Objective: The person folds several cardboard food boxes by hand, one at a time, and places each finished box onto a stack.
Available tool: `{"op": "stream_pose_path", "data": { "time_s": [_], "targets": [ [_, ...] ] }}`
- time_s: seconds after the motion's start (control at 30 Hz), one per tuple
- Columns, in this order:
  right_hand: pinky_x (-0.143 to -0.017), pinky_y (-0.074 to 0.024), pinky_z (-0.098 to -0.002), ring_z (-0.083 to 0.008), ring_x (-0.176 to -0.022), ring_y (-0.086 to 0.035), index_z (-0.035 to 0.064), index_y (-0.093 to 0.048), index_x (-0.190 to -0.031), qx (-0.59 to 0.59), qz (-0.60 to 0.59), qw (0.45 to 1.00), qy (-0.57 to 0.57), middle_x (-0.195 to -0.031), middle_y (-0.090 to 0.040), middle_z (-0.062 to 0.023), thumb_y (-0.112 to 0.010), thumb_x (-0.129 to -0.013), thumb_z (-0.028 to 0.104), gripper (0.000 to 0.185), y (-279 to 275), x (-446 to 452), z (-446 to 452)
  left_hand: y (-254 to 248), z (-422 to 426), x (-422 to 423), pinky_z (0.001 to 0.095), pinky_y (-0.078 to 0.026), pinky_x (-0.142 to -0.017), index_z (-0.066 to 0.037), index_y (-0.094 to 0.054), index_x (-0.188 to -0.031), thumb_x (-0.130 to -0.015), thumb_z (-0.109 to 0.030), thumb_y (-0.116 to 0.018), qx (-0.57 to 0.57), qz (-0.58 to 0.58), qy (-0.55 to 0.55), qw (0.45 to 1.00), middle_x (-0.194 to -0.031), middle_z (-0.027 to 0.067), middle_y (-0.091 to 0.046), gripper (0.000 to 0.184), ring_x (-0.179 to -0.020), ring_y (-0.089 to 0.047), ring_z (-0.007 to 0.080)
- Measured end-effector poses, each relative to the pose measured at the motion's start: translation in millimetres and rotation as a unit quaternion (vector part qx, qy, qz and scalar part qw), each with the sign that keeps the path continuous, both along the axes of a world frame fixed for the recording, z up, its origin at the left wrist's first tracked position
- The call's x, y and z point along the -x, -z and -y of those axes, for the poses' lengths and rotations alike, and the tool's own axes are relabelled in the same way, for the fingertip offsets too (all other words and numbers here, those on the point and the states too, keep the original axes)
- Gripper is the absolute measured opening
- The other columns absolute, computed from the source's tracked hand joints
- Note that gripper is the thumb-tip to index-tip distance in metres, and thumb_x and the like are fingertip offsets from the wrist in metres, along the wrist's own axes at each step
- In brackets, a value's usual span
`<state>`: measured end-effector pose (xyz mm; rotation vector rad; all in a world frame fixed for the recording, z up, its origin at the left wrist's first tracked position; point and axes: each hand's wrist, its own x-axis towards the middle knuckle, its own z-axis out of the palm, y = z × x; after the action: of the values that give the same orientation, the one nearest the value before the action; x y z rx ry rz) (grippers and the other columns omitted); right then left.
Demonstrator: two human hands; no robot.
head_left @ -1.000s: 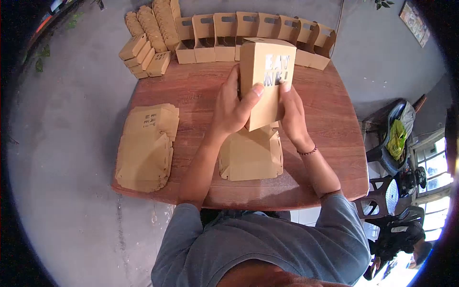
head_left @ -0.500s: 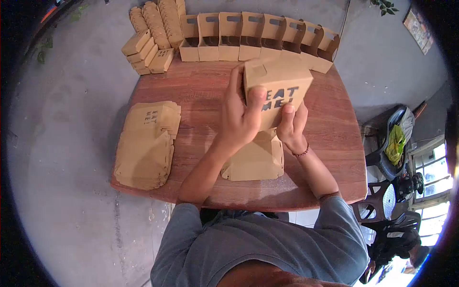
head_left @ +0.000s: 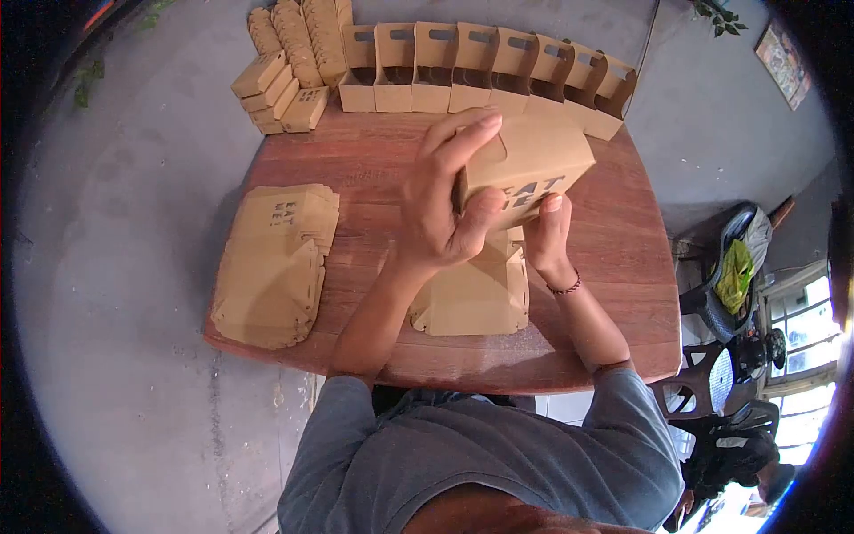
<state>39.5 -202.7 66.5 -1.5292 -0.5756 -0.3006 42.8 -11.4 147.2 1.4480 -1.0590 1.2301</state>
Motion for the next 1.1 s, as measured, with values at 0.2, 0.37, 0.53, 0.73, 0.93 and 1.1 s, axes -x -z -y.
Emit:
{"op": "stream_pose_path", "data": {
  "time_s": [0.2, 0.37, 0.53, 0.73, 0.93, 1.1],
  "targets": [
    [-0.099, -0.0444, -0.0373, -0.023, -0.114, -0.057, -0.0022, -0.032, -0.149, 0.026, 0.07, 0.996, 0.051, -0.124, -0.059, -0.0179, -0.056, -0.1, 0.029, 0.063, -33, 11, -32, 6, -9, -7, 0.0365, -0.05, -0.082, 0.001, -0.053, -0.12, -0.103, -0.033, -0.05, 0.135, -0.2, 0.034, 0.97, -0.108, 0.0155, -0.061, 0.038, -0.094, -0.06, 0.0203],
    [-0.085, -0.0534, -0.0364, -0.026, -0.117, -0.058, 0.0047, -0.012, -0.156, 0.067, 0.002, 0.997, -0.031, -0.13, -0.056, -0.0215, -0.067, -0.092, 0.012, 0.084, -26, 8, -45, 8, -44, -33, 0.0294, -0.046, -0.086, 0.002, -0.057, -0.115, -0.102, -0.052, -0.049, 0.165, -0.47, 0.051, 0.865, -0.106, 0.0117, -0.062, 0.055, -0.093, -0.057, 0.0134],
    [-0.054, -0.0579, -0.0275, -0.0226, -0.092, -0.068, 0.0019, -0.019, -0.153, 0.1, -0.237, 0.966, -0.033, -0.123, -0.061, -0.019, -0.067, -0.094, 0.024, 0.08, 0, -26, -68, 119, -92, -104, 0.0331, -0.046, -0.1, 0.003, -0.056, -0.122, -0.098, -0.064, -0.044, 0.144, -0.536, -0.049, 0.831, -0.119, 0.0168, -0.062, 0.071, -0.113, -0.06, 0.0219],
    [-0.06, -0.0567, -0.0316, -0.0189, -0.086, -0.065, 0.0014, -0.035, -0.145, 0.029, -0.36, 0.926, -0.107, -0.12, -0.061, -0.0138, -0.066, -0.093, 0.031, 0.067, 10, -114, -124, 215, -117, -109, 0.0409, -0.061, -0.074, 0.0, -0.058, -0.107, -0.102, -0.042, -0.054, 0.345, -0.583, 0.053, 0.734, -0.094, 0.0104, -0.066, 0.043, -0.079, -0.068, 0.0192],
    [-0.071, -0.058, -0.0307, -0.0196, -0.089, -0.063, -0.0015, -0.051, -0.13, -0.027, -0.35, 0.918, -0.184, -0.114, -0.061, -0.0125, -0.063, -0.096, 0.028, 0.047, 23, -220, -242, 220, -139, -116, 0.0296, -0.045, -0.055, -0.01, -0.053, -0.075, -0.101, -0.029, -0.06, 0.311, -0.597, 0.217, 0.707, -0.066, 0.0, -0.05, 0.032, -0.056, -0.046, 0.0099],
    [-0.075, -0.0595, -0.0331, -0.0221, -0.096, -0.064, -0.0055, -0.052, -0.128, -0.055, -0.368, 0.909, -0.188, -0.12, -0.059, -0.0149, -0.062, -0.096, 0.026, 0.046, 45, -311, -329, 216, -153, -114, 0.022, -0.025, -0.048, -0.017, -0.035, -0.063, -0.099, -0.025, -0.057, 0.35, -0.606, 0.358, 0.618, -0.057, -0.0058, -0.033, 0.043, -0.051, -0.029, 0.0059]
  ]
}}
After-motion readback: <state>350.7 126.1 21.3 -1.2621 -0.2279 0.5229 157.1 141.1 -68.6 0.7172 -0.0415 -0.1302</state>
